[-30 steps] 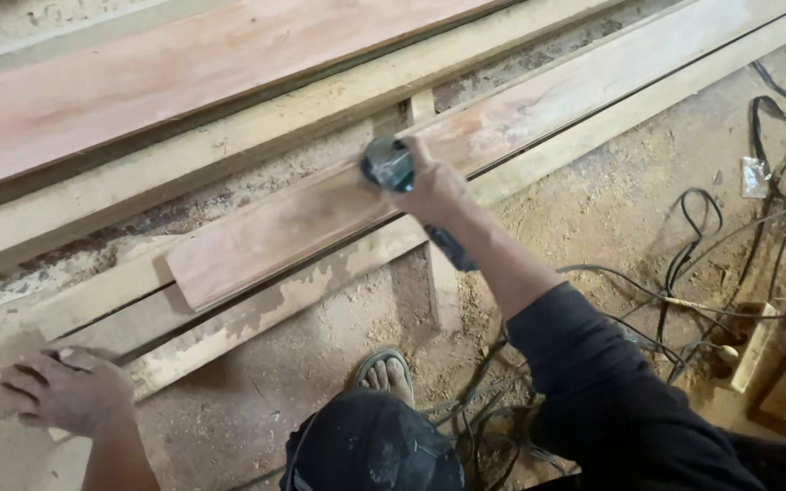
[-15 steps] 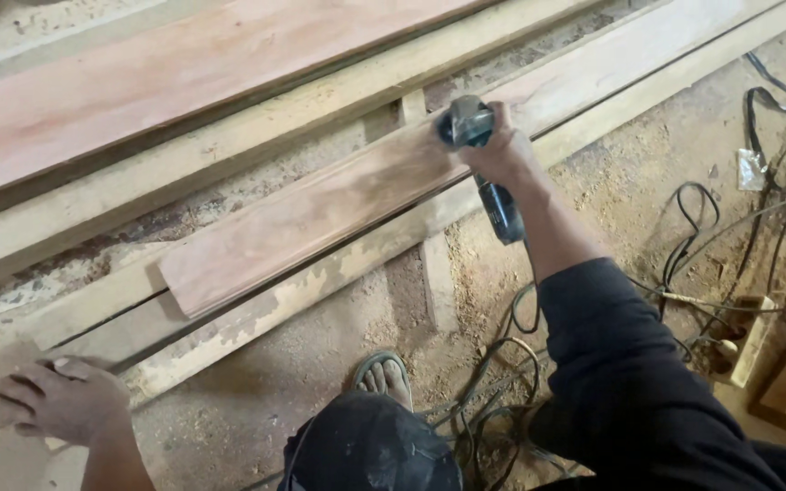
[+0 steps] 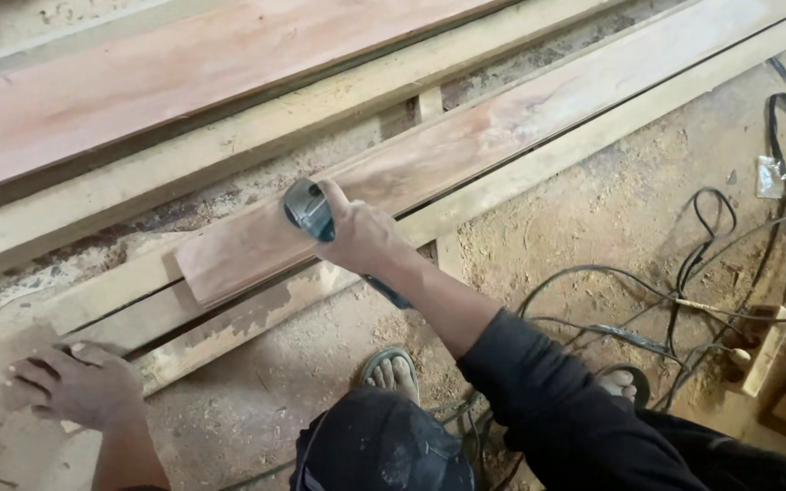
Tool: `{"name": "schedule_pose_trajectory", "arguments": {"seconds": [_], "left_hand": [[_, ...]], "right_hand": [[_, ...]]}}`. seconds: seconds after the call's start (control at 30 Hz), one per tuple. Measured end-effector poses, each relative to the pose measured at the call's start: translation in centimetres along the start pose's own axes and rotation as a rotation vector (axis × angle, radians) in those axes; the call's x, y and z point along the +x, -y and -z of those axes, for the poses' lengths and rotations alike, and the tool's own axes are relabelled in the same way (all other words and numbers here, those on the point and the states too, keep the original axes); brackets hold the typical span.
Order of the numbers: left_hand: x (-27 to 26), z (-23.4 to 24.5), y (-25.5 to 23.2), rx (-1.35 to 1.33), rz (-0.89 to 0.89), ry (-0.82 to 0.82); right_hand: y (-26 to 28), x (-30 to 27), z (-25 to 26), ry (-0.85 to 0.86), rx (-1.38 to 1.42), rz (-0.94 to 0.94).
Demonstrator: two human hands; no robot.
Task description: The person sands the surface of a long wooden plank with an angle grinder, moving along the length of the wood. They then switch to sanding the side of a shorter plank.
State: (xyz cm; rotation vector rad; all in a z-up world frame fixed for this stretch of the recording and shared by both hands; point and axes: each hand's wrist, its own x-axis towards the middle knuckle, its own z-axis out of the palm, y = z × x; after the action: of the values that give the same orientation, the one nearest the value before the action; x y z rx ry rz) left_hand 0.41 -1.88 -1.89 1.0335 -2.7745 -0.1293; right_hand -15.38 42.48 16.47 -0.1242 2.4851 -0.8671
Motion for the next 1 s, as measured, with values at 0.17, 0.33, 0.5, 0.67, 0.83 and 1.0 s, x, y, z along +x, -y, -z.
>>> {"name": "schedule_pose_trajectory", "arguments": {"seconds": [0.17,0.33,0.5,0.67,0.83,1.0], "left_hand": [[-0.1,-0.5,0.5,-0.002,-0.022,-0.008],[-0.2,-0.9,0.7,0.061,-0.137,-0.178],[-0.1,1.7,-1.2,-0.042,0.046,0.077],[-0.4,-0.3,0.3,0.017,-0.12,-0.152],[-0.2,1.1,-0.9,0.01,-0.017,-0.005],[0.0,-2.0,1.9,0.161,-0.171,-0.22]], "right_hand": [[-2.4,-0.1,3.0,-0.097,0.001,0.065],[-6.5,0.7,5.8,-0.078,-0.02,-0.08],[-8.9,0.7,7.5,-0.115,-0.016,-0.114],[-9.4,-0.2,10.3,-0.113,0.083,-0.309],[-9.8,-0.5,12.4,-0.127,0.079,-0.378],[-14.8,1.8,13.0,-0.183,-0.039,-0.336]]}}
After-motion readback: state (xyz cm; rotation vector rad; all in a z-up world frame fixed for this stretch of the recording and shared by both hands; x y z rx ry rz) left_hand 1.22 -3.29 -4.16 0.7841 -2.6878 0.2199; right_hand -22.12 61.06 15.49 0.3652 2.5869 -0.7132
